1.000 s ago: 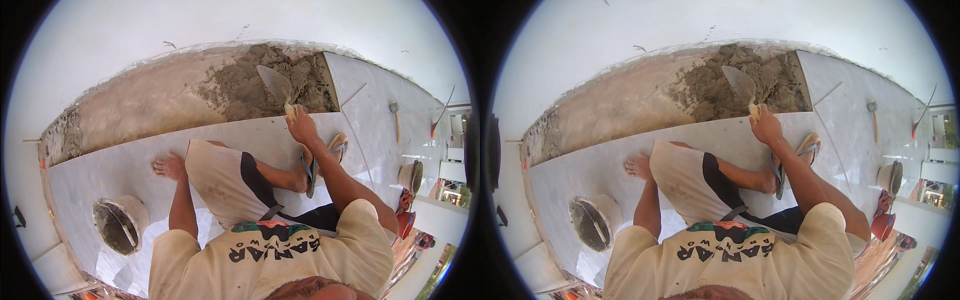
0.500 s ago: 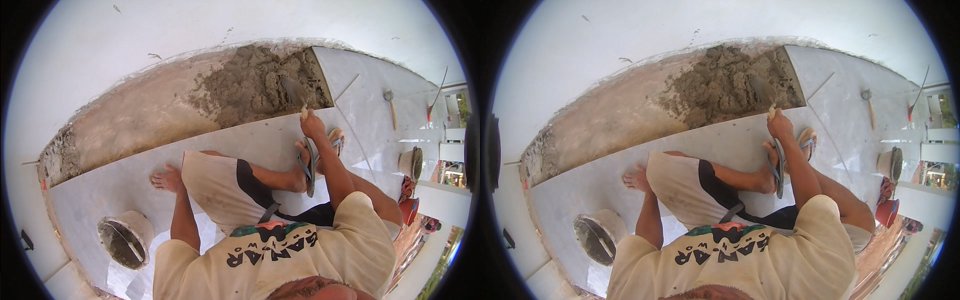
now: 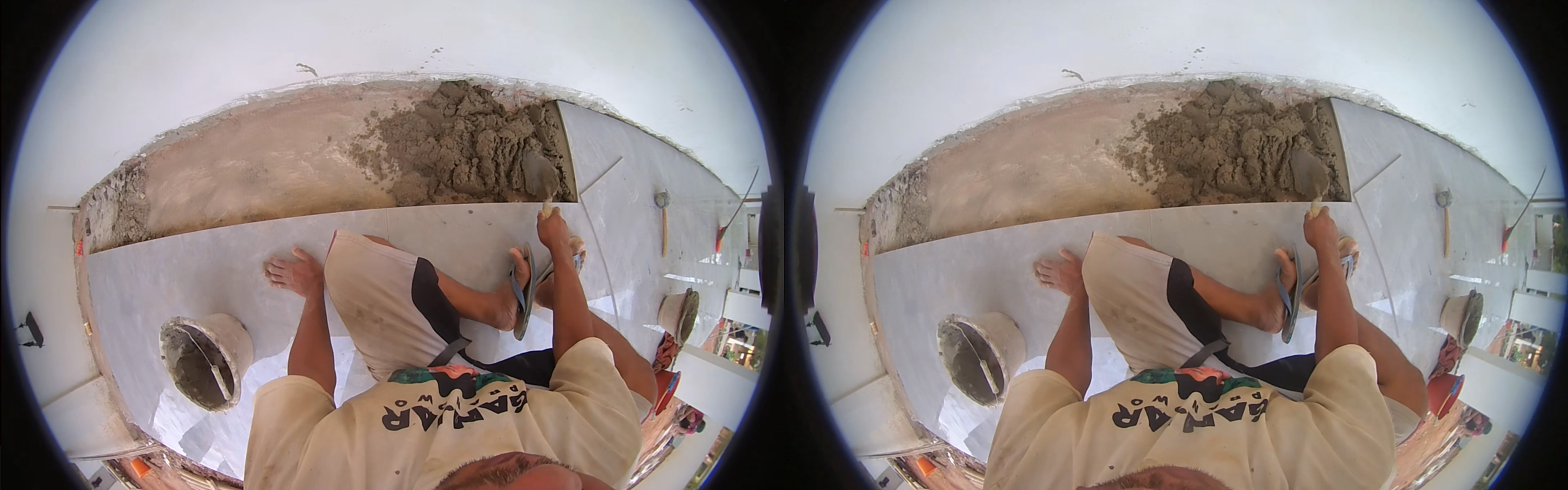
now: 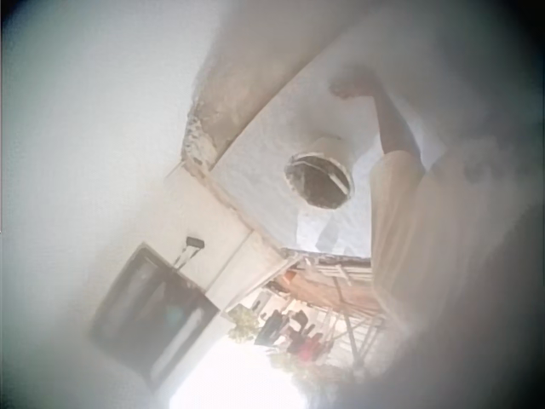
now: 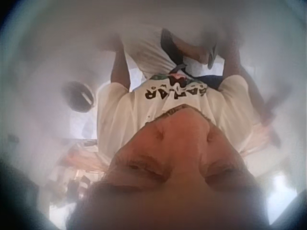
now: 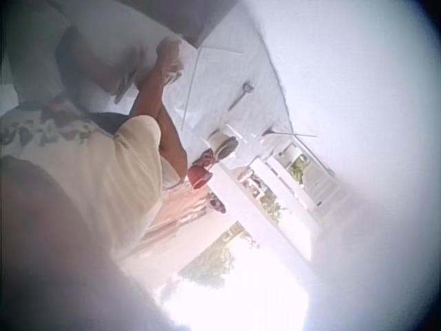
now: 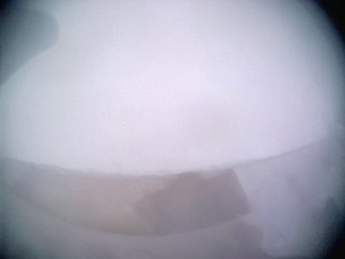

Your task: The person uses a rubber mallet to tap a floor tile into place, then lifts it to adjust the position. They scoop cement from a bucket using a trowel and spread it on the floor to prepare for the next tile.

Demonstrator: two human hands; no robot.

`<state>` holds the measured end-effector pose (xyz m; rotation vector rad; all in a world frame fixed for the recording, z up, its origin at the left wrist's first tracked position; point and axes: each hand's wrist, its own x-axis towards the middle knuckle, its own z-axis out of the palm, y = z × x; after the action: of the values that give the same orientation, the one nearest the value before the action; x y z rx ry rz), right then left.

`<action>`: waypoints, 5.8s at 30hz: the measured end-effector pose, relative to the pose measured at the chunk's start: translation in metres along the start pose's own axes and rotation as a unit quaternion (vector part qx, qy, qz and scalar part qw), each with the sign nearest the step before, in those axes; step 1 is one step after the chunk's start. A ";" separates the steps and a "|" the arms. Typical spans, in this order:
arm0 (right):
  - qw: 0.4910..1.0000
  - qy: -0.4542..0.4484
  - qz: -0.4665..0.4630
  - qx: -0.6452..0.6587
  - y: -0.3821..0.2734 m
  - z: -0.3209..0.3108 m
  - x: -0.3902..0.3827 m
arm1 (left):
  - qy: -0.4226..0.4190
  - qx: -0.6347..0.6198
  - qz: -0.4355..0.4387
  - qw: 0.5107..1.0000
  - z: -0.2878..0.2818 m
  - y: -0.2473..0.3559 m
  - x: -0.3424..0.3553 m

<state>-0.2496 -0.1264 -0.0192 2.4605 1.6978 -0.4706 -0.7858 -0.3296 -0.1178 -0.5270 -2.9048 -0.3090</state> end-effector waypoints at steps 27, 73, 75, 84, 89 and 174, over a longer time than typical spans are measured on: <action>0.981 0.031 -0.191 -0.004 -0.065 0.001 0.006 | -0.031 -0.025 -0.005 0.999 -0.006 -0.002 0.002; 0.929 -0.068 -0.361 -0.053 -0.181 -0.012 -0.082 | -0.009 -0.022 -0.004 1.000 0.000 -0.002 0.006; 0.936 -0.057 -0.346 -0.025 -0.177 -0.008 -0.090 | -0.011 -0.034 -0.005 0.999 0.000 0.001 0.007; 0.902 -0.113 -0.409 -0.082 -0.182 0.011 -0.086 | -0.020 -0.018 -0.011 1.000 -0.001 -0.001 0.008; 0.939 -0.086 -0.332 0.014 -0.176 0.000 -0.109 | -0.018 -0.009 0.004 1.000 0.002 0.004 0.009; 0.970 -0.002 -0.235 -0.061 -0.025 -0.014 0.015 | 0.032 0.014 0.045 0.998 0.023 -0.008 0.019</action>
<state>-0.2651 -0.1003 -0.0089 1.9620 2.2354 -0.3968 -0.8096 -0.3253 -0.1379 -0.6305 -2.8090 -0.2677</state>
